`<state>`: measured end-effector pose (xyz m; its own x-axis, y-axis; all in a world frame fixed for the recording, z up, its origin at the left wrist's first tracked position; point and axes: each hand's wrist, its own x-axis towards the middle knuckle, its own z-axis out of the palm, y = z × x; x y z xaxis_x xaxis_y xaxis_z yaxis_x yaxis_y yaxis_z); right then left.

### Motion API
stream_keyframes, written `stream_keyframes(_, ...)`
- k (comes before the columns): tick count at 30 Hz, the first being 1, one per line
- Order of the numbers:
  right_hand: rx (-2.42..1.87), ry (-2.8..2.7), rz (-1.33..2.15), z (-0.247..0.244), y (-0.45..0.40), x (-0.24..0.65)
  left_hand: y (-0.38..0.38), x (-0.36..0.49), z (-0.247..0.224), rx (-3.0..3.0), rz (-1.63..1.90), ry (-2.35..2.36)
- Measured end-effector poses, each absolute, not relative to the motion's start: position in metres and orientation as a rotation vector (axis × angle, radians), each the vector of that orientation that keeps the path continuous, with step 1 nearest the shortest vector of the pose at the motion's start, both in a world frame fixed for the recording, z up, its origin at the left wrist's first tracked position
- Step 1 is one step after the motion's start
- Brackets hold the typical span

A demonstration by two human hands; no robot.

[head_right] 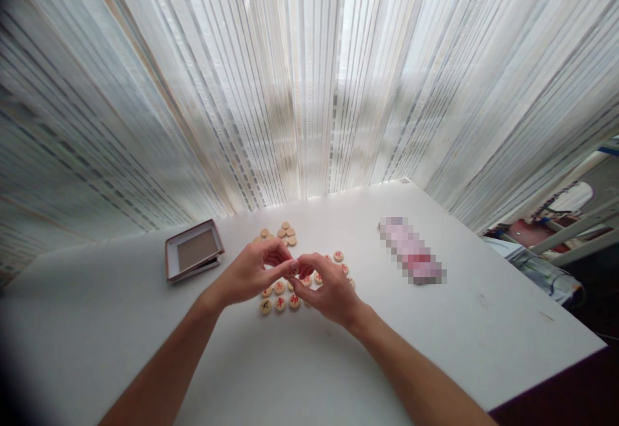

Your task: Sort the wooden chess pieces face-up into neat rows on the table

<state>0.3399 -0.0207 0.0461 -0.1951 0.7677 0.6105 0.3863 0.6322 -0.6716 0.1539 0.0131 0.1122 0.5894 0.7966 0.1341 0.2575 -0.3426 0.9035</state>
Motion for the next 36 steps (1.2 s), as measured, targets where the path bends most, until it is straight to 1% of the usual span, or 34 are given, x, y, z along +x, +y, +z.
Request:
stream_keyframes(21,-0.876,-1.808,0.473,0.044,-0.020,0.341,0.014,0.139,0.119,1.837,0.574,0.698)
stream_keyframes(36,-0.846,-1.801,0.490,0.045,-0.020,0.340,0.014,0.138,0.120,1.912,0.533,0.747)
